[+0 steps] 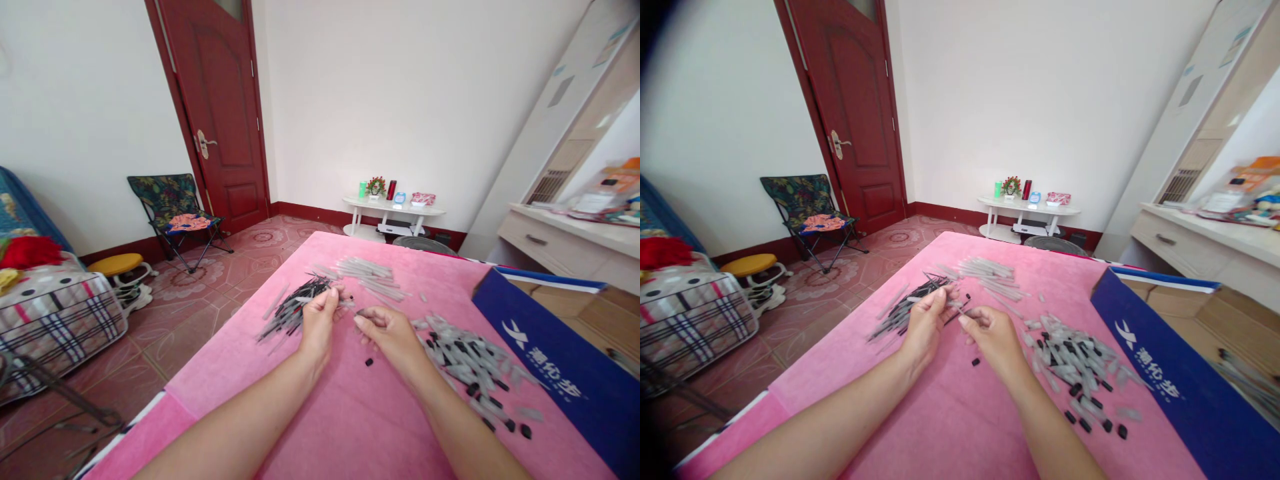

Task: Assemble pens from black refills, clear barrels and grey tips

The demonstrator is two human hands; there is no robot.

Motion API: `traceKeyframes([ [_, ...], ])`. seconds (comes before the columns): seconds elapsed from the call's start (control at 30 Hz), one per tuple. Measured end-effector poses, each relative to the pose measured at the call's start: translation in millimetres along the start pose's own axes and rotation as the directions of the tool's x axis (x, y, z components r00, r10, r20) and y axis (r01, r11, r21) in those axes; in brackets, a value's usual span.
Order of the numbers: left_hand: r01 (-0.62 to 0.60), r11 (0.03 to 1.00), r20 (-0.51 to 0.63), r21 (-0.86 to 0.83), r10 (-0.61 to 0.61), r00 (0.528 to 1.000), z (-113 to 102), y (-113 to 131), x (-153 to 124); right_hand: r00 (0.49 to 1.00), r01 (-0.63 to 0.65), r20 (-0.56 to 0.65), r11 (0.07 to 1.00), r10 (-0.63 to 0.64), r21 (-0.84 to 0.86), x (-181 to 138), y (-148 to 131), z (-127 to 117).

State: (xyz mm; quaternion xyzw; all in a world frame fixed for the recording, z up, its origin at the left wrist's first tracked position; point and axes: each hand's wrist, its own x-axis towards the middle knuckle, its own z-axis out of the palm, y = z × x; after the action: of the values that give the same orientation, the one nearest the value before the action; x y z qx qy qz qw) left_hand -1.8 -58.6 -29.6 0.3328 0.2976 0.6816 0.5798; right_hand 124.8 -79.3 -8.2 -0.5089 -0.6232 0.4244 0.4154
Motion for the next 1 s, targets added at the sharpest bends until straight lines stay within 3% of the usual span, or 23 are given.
traceKeyframes([
  [0.13,0.004,1.000,0.025,-0.014,-0.004,1.000,2.8,-0.9,-3.3,0.996,0.060,-0.063,0.997,-0.063,-0.050,0.5,-0.5,-1.1],
  [0.3,0.038,0.984,0.004,-0.171,-0.038,0.999,-3.7,9.8,8.9,0.983,0.045,-0.173,0.993,-0.063,-0.110,-1.2,-17.4,-38.3],
  [0.4,0.078,0.953,-0.079,-0.292,-0.105,0.991,-9.3,17.6,20.3,0.993,0.022,-0.113,0.987,-0.040,-0.161,-7.0,-32.9,-59.4],
  [0.53,0.090,0.922,-0.134,-0.376,-0.150,0.980,-12.5,23.6,28.2,0.999,0.022,0.030,0.979,-0.016,-0.205,-14.9,-47.3,-68.2],
  [0.8,0.079,0.940,-0.082,-0.332,-0.112,0.990,-13.6,21.8,25.6,0.994,0.044,0.103,0.971,-0.021,-0.233,-16.6,-48.4,-61.1],
  [1.0,-0.030,0.991,-0.002,-0.133,0.030,1.000,-13.9,19.2,21.3,0.996,0.050,0.091,0.947,-0.022,-0.318,-17.3,-48.7,-65.3],
])
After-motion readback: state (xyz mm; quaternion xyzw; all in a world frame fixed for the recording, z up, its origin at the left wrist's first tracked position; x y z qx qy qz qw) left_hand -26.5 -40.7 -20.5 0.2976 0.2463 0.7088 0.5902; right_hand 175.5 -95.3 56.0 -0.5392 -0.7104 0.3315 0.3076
